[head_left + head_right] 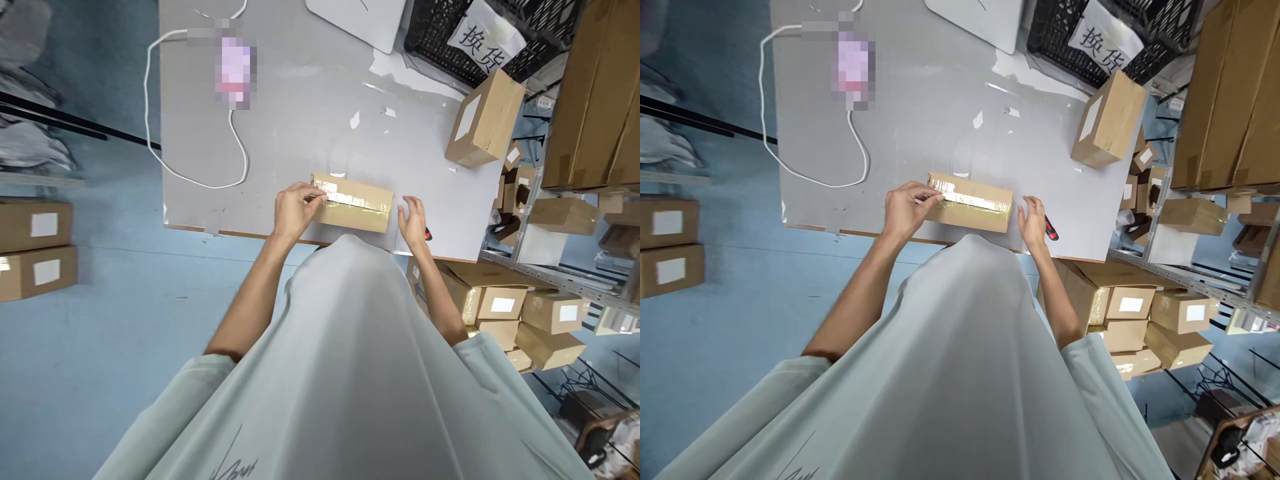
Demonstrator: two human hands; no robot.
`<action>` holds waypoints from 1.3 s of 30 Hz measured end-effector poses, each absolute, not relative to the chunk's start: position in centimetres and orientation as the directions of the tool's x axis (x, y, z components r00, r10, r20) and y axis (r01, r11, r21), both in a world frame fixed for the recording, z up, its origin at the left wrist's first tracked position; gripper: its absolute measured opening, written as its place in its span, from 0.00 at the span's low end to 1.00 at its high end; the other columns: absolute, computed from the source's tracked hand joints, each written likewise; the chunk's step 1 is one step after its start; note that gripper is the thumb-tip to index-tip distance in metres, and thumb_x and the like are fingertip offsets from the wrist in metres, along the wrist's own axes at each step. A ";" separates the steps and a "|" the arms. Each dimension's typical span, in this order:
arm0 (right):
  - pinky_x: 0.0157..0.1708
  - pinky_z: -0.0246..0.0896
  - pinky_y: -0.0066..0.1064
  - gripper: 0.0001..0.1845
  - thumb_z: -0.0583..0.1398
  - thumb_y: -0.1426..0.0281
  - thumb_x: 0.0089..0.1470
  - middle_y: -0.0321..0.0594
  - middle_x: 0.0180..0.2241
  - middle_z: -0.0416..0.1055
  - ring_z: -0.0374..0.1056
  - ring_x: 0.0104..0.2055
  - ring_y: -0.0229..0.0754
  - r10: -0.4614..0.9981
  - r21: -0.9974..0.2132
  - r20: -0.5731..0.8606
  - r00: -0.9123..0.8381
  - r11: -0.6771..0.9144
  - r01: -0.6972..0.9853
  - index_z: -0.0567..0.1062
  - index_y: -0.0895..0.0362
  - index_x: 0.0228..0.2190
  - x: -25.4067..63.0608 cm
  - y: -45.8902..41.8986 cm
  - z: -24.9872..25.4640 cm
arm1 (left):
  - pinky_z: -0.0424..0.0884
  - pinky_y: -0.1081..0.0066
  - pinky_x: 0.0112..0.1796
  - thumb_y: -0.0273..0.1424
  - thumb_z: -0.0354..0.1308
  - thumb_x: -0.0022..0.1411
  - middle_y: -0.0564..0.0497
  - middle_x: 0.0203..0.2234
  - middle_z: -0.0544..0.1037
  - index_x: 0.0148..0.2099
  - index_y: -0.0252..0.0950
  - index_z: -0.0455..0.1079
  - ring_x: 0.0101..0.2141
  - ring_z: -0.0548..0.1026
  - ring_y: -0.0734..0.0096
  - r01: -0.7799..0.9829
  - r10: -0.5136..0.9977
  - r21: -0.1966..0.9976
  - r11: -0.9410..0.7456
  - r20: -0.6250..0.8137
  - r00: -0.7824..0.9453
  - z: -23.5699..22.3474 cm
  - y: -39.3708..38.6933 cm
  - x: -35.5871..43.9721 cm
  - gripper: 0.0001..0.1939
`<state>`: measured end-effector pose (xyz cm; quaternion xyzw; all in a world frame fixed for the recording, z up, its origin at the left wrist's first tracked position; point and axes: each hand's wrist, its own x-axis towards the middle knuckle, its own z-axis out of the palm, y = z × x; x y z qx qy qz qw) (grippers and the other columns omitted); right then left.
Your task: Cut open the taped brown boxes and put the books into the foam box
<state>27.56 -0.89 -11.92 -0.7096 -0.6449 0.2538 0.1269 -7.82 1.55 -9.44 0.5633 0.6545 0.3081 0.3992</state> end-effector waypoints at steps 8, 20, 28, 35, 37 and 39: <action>0.78 0.60 0.62 0.27 0.57 0.61 0.77 0.60 0.74 0.69 0.64 0.75 0.64 0.960 -0.485 -0.218 -0.174 0.048 0.873 0.77 0.57 0.69 20.4 2.9 -9.3 | 0.75 0.40 0.64 0.31 0.67 0.65 0.43 0.44 0.78 0.37 0.44 0.83 0.53 0.75 0.45 0.501 0.995 0.863 0.068 -0.096 0.031 -11.6 2.9 -8.6 0.04; 0.79 0.59 0.60 0.35 0.64 0.52 0.75 0.61 0.73 0.72 0.65 0.76 0.64 0.947 -0.383 -0.277 -0.160 0.043 0.923 0.75 0.59 0.72 20.1 3.2 -8.5 | 0.79 0.53 0.53 0.28 0.78 0.53 0.49 0.46 0.80 0.47 0.42 0.80 0.37 0.78 0.62 0.387 0.932 0.849 0.360 -0.311 -0.184 -14.0 5.5 -8.3 0.19; 0.76 0.64 0.62 0.26 0.60 0.60 0.78 0.64 0.75 0.70 0.69 0.75 0.67 0.864 -0.275 -0.356 -0.357 0.268 0.923 0.78 0.61 0.68 20.2 4.1 -6.9 | 0.79 0.60 0.46 0.29 0.78 0.57 0.50 0.45 0.83 0.52 0.46 0.74 0.36 0.82 0.62 0.384 0.935 0.853 0.354 -0.332 -0.124 -13.0 1.1 -9.9 0.24; 0.72 0.68 0.64 0.31 0.56 0.66 0.76 0.76 0.76 0.66 0.68 0.76 0.72 0.756 -0.154 -0.451 -0.475 0.458 0.876 0.72 0.74 0.70 18.9 4.7 -6.7 | 0.76 0.63 0.48 0.25 0.72 0.58 0.50 0.45 0.86 0.50 0.39 0.76 0.37 0.81 0.63 0.517 0.846 0.694 0.501 -0.518 -0.125 -11.4 -0.5 -9.8 0.18; 0.70 0.68 0.66 0.33 0.52 0.68 0.75 0.79 0.76 0.65 0.66 0.78 0.75 0.740 -0.144 -0.448 -0.501 0.494 0.858 0.69 0.78 0.71 18.6 4.6 -7.3 | 0.74 0.64 0.45 0.26 0.72 0.57 0.52 0.42 0.86 0.47 0.40 0.77 0.35 0.80 0.65 0.475 0.833 0.706 0.525 -0.540 -0.117 -11.6 -0.4 -10.0 0.16; 0.69 0.68 0.68 0.34 0.50 0.70 0.74 0.79 0.76 0.65 0.65 0.78 0.76 0.727 -0.138 -0.430 -0.535 0.533 0.835 0.67 0.78 0.73 18.6 4.6 -7.8 | 0.73 0.67 0.41 0.27 0.72 0.56 0.53 0.40 0.85 0.45 0.39 0.78 0.31 0.76 0.69 0.429 0.835 0.736 0.523 -0.543 -0.088 -12.1 -0.3 -10.3 0.14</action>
